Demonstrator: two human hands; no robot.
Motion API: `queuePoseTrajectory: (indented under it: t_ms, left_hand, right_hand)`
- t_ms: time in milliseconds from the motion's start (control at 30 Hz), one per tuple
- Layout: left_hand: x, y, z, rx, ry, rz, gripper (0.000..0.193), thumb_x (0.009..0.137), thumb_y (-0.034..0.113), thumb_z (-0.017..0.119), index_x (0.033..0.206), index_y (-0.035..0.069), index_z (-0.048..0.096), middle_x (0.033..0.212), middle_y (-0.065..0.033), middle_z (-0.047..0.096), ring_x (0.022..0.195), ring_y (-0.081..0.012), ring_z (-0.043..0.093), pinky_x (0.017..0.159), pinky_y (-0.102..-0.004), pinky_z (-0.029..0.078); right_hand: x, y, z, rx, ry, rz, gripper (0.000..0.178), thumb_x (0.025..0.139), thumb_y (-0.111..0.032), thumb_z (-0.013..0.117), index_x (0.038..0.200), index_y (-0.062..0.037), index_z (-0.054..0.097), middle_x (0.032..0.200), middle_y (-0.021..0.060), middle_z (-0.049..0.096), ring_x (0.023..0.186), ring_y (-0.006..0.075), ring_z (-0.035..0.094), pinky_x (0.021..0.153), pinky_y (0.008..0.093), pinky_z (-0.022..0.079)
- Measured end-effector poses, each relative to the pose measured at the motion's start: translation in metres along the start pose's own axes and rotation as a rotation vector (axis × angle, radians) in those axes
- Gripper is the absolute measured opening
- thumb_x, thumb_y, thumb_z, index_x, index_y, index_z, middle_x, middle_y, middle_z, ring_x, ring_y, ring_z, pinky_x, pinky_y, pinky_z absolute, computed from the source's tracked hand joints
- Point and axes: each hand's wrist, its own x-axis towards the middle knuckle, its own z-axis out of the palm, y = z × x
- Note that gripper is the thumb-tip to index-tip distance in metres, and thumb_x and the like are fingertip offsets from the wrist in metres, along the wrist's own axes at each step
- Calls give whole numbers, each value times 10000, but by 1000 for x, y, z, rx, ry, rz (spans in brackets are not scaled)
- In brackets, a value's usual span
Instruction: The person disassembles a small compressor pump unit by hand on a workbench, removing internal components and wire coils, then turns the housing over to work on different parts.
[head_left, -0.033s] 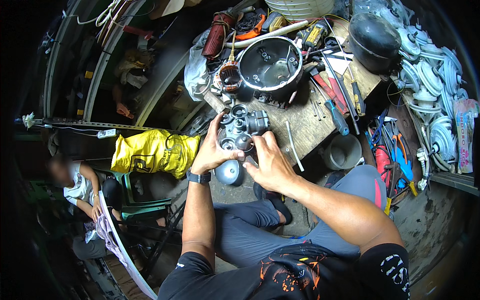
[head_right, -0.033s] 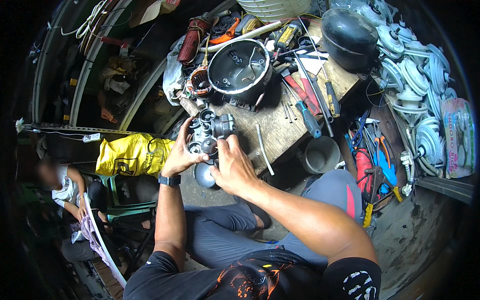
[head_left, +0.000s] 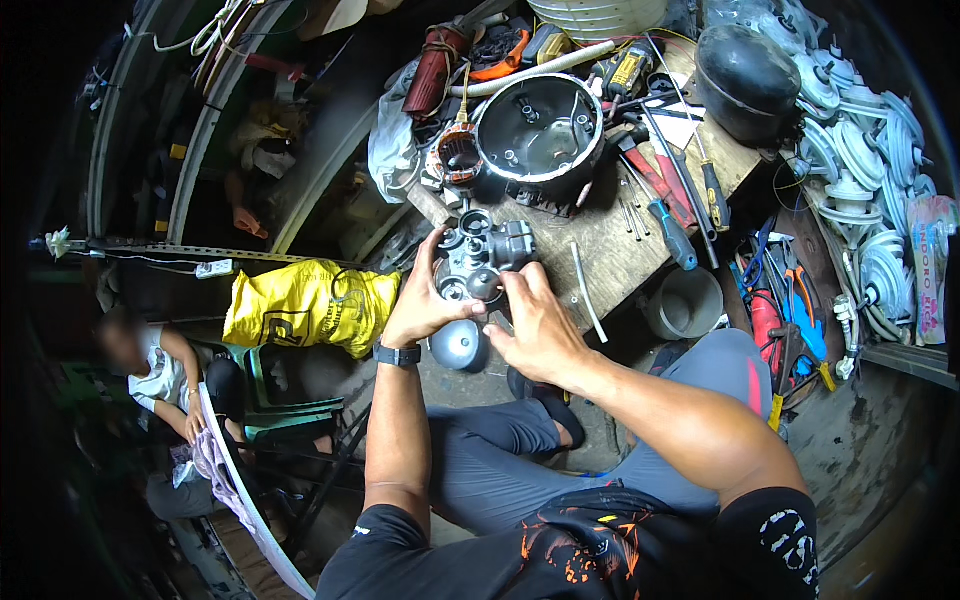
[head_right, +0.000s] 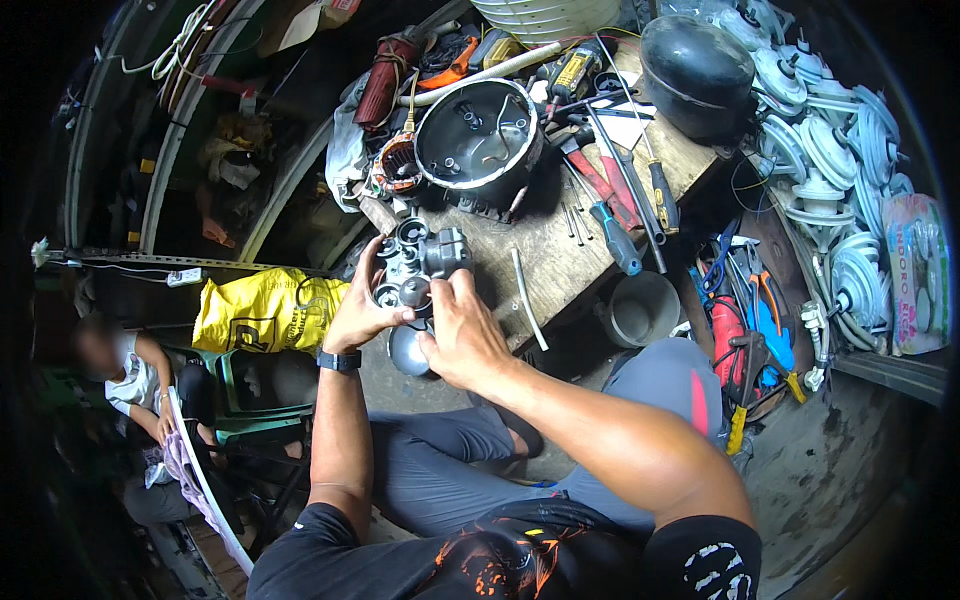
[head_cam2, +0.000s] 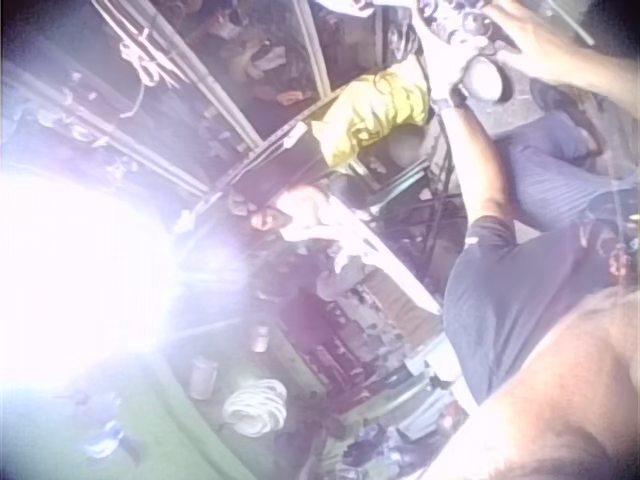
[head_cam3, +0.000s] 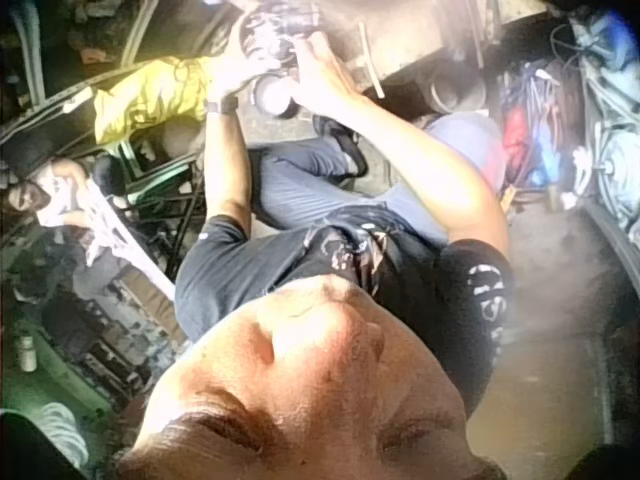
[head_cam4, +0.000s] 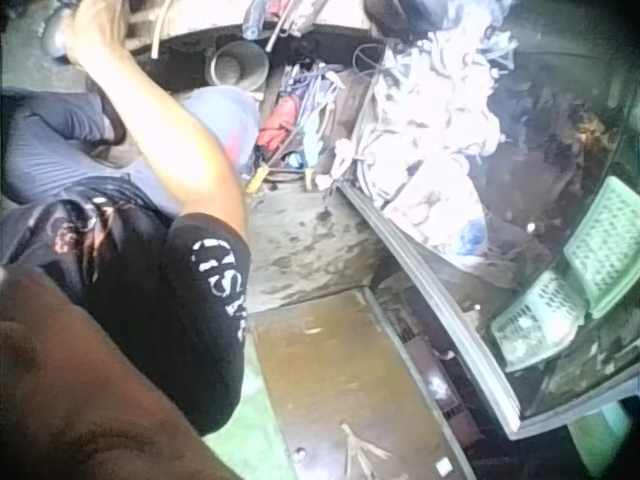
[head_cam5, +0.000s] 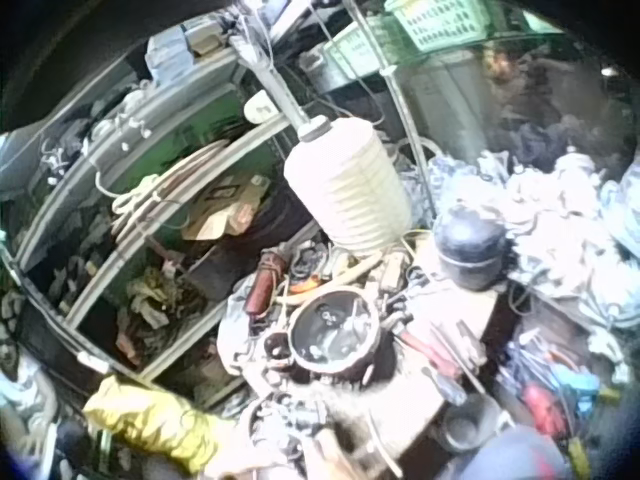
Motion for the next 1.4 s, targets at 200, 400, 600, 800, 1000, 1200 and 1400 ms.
queuePoseTrajectory:
  t_ms: [200, 400, 600, 800, 1000, 1200, 1400]
  left_hand:
    - [0, -15, -10, -429, -96, 1, 1442, 503, 315, 1059, 1636, 85, 197, 1508, -197, 482, 1401, -309, 486, 1173, -439, 406]
    - [0, -24, -15, -463, -87, -5, 1458, 475, 360, 1054, 1630, 75, 211, 1548, -183, 458, 1426, -325, 479, 1212, -465, 381]
    - [-3, -23, -17, -568, -68, -27, 1441, 479, 337, 1050, 1636, 95, 225, 1570, -173, 438, 1442, -325, 465, 1226, -462, 364]
    - [-3, -24, -17, -553, -78, -13, 1439, 493, 336, 1045, 1643, 100, 212, 1574, -175, 432, 1450, -332, 452, 1224, -478, 363]
    - [-2, -26, -20, -557, -88, -19, 1446, 492, 321, 1049, 1644, 98, 204, 1568, -177, 434, 1448, -328, 453, 1224, -475, 361]
    - [-3, -23, -20, -525, -74, -37, 1525, 447, 416, 1059, 1649, 83, 181, 1550, -191, 442, 1437, -318, 467, 1212, -463, 382]
    - [-9, -27, -25, -587, -83, -9, 1532, 447, 440, 1058, 1651, 73, 184, 1543, -186, 449, 1422, -307, 482, 1201, -430, 394]
  right_hand:
    - [4, -18, 17, -27, -48, -38, 717, 821, -187, 786, 1352, 147, 437, 1225, 278, 438, 1102, 467, 603, 932, 503, 530]
    - [4, -20, 28, -98, 15, -163, 801, 802, -195, 815, 1386, 175, 411, 1227, 280, 425, 1119, 454, 581, 950, 491, 524]
    - [8, -25, 32, -65, -17, -207, 871, 789, -199, 833, 1417, 198, 377, 1245, 280, 416, 1177, 441, 541, 1006, 467, 496]
    - [5, -20, 35, -82, -12, -245, 878, 789, -185, 826, 1424, 198, 356, 1257, 282, 415, 1183, 441, 532, 1000, 470, 501]
    - [6, -19, 34, -84, -21, -263, 904, 789, -191, 837, 1446, 194, 348, 1262, 279, 415, 1186, 435, 533, 1015, 465, 491]
    - [7, -19, 32, -98, -25, -285, 905, 797, -194, 837, 1459, 183, 348, 1261, 271, 414, 1182, 435, 540, 1006, 463, 496]
    - [8, -26, 32, -101, -68, -273, 866, 780, -160, 832, 1432, 161, 362, 1271, 275, 414, 1214, 452, 515, 1038, 469, 481]
